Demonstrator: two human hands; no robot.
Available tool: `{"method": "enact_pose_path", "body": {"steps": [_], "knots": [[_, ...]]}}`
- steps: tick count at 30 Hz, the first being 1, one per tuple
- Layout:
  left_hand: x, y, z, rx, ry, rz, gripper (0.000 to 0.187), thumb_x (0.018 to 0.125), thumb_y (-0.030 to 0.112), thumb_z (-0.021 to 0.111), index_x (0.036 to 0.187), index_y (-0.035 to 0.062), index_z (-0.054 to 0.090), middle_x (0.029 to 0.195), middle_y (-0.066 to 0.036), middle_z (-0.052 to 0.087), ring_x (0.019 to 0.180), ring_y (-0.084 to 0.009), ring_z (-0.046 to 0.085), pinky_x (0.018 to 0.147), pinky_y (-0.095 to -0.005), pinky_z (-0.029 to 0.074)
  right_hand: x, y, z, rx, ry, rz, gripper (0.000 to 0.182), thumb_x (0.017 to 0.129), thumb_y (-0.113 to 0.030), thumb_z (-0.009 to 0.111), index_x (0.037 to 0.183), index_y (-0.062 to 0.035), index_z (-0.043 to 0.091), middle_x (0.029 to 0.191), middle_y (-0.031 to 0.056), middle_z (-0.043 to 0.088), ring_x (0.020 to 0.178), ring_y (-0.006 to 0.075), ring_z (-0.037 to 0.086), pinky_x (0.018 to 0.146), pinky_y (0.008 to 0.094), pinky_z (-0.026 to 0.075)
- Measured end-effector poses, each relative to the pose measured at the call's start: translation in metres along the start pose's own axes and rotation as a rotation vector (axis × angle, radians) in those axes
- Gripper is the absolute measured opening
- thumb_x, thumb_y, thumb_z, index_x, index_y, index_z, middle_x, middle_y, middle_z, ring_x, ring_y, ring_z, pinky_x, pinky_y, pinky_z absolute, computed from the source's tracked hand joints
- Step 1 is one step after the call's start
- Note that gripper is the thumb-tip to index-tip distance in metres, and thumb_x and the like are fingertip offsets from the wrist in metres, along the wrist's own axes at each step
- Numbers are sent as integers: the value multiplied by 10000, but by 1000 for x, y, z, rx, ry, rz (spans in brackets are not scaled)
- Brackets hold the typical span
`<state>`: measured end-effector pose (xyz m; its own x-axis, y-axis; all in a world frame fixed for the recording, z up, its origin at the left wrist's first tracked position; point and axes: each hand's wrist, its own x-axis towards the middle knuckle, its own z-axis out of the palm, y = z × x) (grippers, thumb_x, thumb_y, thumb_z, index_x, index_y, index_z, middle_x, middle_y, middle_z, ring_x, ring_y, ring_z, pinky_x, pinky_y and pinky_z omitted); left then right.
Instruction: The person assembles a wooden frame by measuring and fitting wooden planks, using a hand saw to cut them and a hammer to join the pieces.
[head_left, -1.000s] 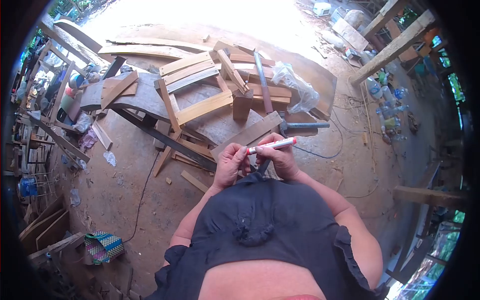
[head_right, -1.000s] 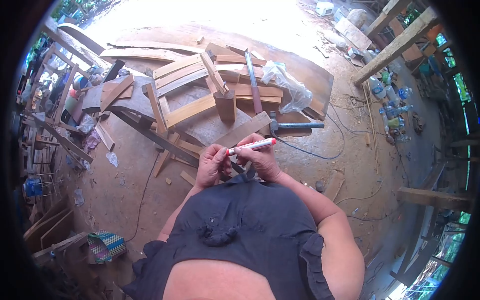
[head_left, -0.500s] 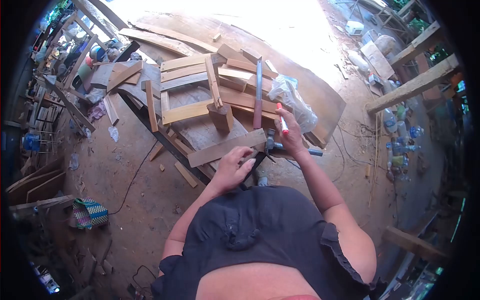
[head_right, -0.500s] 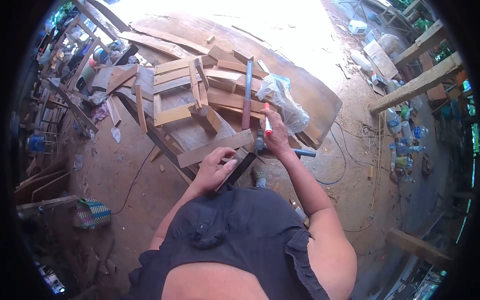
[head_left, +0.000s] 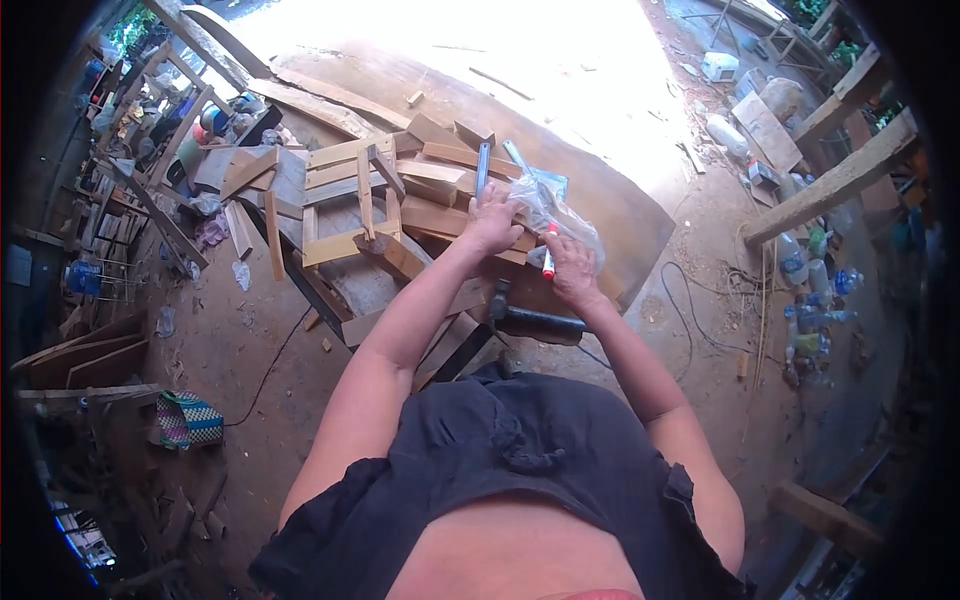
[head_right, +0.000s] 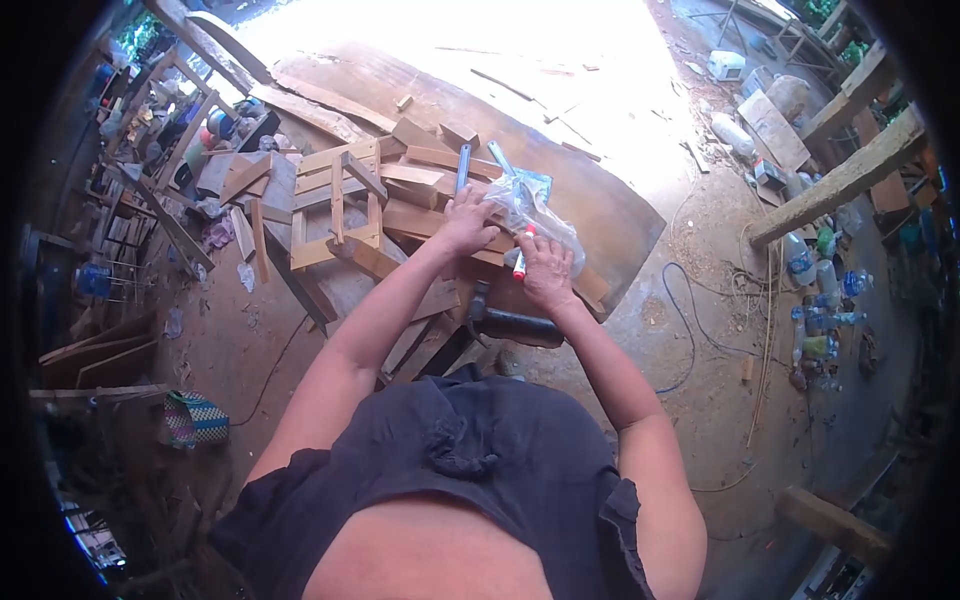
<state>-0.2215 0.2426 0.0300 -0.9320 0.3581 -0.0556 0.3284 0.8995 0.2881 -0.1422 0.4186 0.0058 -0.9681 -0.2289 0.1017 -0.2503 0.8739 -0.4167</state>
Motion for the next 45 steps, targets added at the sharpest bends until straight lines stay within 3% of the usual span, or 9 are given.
{"method": "enact_pose_path", "body": {"steps": [5,11,14,18,22,24,29,34,45], "knots": [[34,14,-18,-337,253,148,196,775,169,601,885,28,682,875,-150,623,925,-296,589,837,-379,457,22,8,-41,-87,-115,33,495,755,-175,604,1234,-192,479,1194,81,548,1176,288,447,962,576,256],[40,23,-35,-348,309,99,363,737,49,504,1066,105,645,1037,-121,610,963,-296,590,828,-379,481,74,8,-63,-306,-313,29,290,872,-331,506,1073,-161,627,965,82,658,1040,265,570,1019,611,130],[37,18,-41,-266,289,146,468,720,43,489,1161,157,596,1109,-98,587,998,-289,584,860,-377,478,106,14,-59,-433,-413,88,311,846,-293,528,1074,-120,650,1025,104,651,1083,287,551,1024,635,87],[31,20,-55,-219,200,112,504,713,45,503,1190,189,575,1194,-105,535,1037,-295,569,889,-378,472,131,13,-55,-482,-450,74,428,824,-477,570,1020,-112,677,1047,94,651,1074,270,559,1029,607,77],[23,9,-57,-224,209,52,526,714,51,523,1220,193,546,1279,-152,449,1082,-336,535,929,-402,446,129,2,-68,-355,-343,98,473,819,-509,557,982,-79,667,1035,118,645,1034,282,560,1017,582,146],[-2,17,-74,-238,232,42,500,728,58,531,1222,136,533,1257,-172,466,1066,-339,542,922,-393,447,106,19,-63,-93,-39,-194,355,833,-388,590,1030,-96,634,1072,118,624,1021,306,563,1029,544,167],[-86,16,-72,-488,317,108,443,768,66,545,1210,62,512,1169,-186,527,1046,-343,546,906,-389,440,13,5,-87,212,27,-332,239,793,-153,639,1011,-66,592,1010,132,599,875,320,589,739,398,457],[-169,1,-37,-437,357,3,437,758,53,566,1191,30,512,1151,-176,532,1077,-352,514,931,-410,413,-58,12,-40,243,-239,-208,294,742,-127,658,1017,-69,571,937,125,556,887,318,556,755,406,449],[-219,-37,8,-63,348,-352,632,746,304,674,1290,75,449,1260,-125,467,1235,-321,368,1057,-457,247,4,-42,-24,394,-118,-309,298,757,-121,633,1037,-45,566,947,152,575,879,349,574,768,439,459]]}}
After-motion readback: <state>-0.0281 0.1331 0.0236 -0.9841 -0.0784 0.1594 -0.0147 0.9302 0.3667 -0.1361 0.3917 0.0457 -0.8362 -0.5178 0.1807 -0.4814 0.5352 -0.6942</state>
